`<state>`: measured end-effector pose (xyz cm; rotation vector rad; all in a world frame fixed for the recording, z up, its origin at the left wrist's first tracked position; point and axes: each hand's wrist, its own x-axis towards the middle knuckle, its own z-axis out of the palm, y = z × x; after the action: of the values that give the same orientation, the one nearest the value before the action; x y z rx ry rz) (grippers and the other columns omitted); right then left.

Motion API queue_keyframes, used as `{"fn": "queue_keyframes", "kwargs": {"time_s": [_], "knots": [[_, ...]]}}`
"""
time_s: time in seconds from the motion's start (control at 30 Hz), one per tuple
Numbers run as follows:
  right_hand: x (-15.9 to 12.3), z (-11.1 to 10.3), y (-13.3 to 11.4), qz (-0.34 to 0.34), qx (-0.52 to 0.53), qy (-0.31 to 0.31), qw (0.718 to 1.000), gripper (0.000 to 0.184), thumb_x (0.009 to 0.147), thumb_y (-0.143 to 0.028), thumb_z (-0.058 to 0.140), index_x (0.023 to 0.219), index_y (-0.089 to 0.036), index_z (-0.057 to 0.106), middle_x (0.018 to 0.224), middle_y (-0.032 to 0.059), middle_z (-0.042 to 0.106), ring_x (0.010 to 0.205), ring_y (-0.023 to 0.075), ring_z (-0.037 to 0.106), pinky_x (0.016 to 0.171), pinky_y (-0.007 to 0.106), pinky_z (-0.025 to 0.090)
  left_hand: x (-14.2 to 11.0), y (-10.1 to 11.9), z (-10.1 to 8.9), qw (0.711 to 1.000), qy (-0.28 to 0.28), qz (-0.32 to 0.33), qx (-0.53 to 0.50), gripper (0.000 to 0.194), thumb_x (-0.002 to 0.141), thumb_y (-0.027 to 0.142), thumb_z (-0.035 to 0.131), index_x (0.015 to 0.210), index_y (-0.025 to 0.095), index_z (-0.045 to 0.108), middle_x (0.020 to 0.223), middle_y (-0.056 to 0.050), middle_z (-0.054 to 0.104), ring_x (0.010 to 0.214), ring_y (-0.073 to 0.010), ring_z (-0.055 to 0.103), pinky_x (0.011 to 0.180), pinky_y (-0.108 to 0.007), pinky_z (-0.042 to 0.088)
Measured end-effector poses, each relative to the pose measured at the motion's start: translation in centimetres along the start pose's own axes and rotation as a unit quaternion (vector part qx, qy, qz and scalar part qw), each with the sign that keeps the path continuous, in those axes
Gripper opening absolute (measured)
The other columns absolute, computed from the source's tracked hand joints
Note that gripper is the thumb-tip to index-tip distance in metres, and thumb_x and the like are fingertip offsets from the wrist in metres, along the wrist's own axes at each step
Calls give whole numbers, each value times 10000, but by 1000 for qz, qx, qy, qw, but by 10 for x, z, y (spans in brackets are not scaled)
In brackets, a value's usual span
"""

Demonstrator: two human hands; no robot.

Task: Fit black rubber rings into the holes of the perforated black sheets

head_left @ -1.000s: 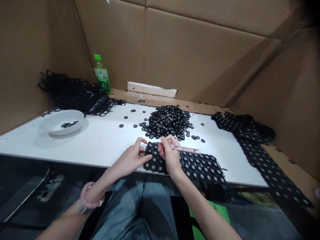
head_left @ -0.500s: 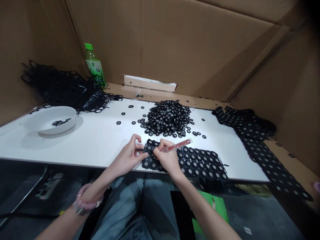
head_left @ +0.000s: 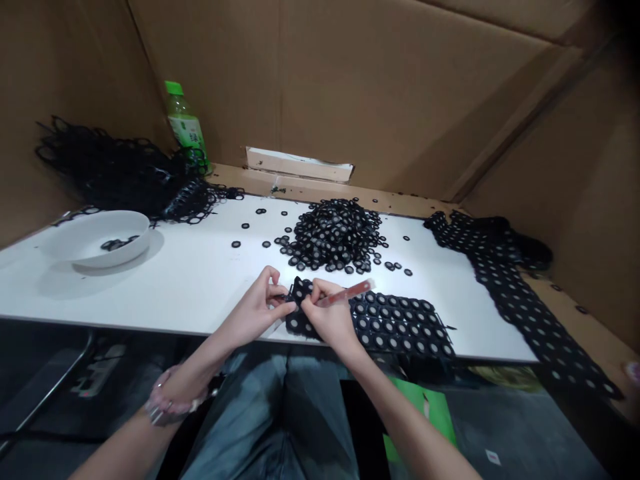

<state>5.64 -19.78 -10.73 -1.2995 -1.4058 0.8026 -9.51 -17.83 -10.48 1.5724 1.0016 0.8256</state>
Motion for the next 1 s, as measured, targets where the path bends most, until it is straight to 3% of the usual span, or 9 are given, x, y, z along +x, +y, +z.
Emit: {"fn": "queue_keyframes", "kwargs": {"time_s": [0.1, 0.2, 0.33, 0.4, 0.53, 0.63, 0.77, 0.9, 1.0], "knots": [[1, -4, 2, 56, 88, 30, 994, 261, 605, -75, 494, 495, -217, 304, 415, -90, 324, 392, 77, 326, 413, 216, 217, -11, 10, -7, 993, -21, -8, 112, 214, 823, 311, 486, 906, 228, 307, 599, 79, 497, 534, -101, 467, 527, -201, 354], [2, -5, 5, 72, 179, 55, 980, 267, 633, -92, 511, 511, -216, 309, 387, -100, 355, 361, 69, 339, 403, 209, 222, -32, 19, -3, 974, -9, -17, 226, 201, 854, 366, 445, 973, 224, 369, 711, 24, 593, 617, -149, 552, 579, -249, 406], [2, -5, 6, 89, 271, 87, 955, 290, 633, -109, 555, 526, -207, 304, 415, -107, 365, 362, 51, 331, 398, 194, 215, -58, 14, 15, 924, 75, 63, 370, 284, 827, 311, 505, 1088, 231, 424, 973, -55, 596, 886, -228, 570, 732, -321, 433], [2, -5, 5, 100, 294, 97, 946, 302, 633, -121, 573, 532, -205, 300, 430, -105, 366, 366, 45, 326, 390, 188, 196, -63, 7, 23, 905, 99, 93, 403, 265, 825, 261, 511, 1083, 229, 456, 996, -64, 592, 925, -238, 555, 758, -331, 429], [2, -6, 4, 102, 302, 107, 942, 312, 632, -143, 596, 535, -203, 305, 442, -100, 376, 371, 41, 321, 384, 184, 191, -59, -1, 26, 924, 67, 108, 360, 114, 870, 218, 440, 957, 221, 515, 939, -45, 587, 893, -204, 551, 761, -309, 434], [2, -6, 4, 113, 313, 115, 936, 328, 627, -172, 614, 534, -204, 301, 436, -108, 352, 359, 35, 294, 382, 184, 201, -53, -2, 21, 945, 59, 110, 303, 131, 893, 215, 395, 887, 205, 525, 887, -42, 582, 849, -181, 556, 753, -286, 442], [3, -7, 3, 128, 326, 119, 929, 330, 628, -186, 617, 539, -203, 300, 441, -109, 354, 350, 30, 286, 375, 182, 193, -49, -5, 14, 941, 68, 121, 308, 104, 871, 268, 465, 877, 195, 540, 867, -44, 584, 829, -184, 560, 748, -285, 445], [3, -8, 3, 135, 342, 115, 923, 348, 625, -182, 621, 538, -198, 285, 447, -109, 358, 349, 21, 279, 378, 177, 184, -47, -7, 7, 929, 6, 167, 329, 166, 837, 274, 534, 978, 204, 584, 978, -63, 576, 921, -194, 543, 792, -287, 439], [3, -9, 3, 139, 345, 111, 921, 349, 623, -191, 625, 542, -199, 285, 451, -106, 360, 358, 24, 289, 380, 176, 182, -43, -3, 4, 934, -19, 161, 319, 153, 850, 255, 511, 960, 208, 607, 971, -57, 577, 898, -179, 549, 778, -273, 442]]}}
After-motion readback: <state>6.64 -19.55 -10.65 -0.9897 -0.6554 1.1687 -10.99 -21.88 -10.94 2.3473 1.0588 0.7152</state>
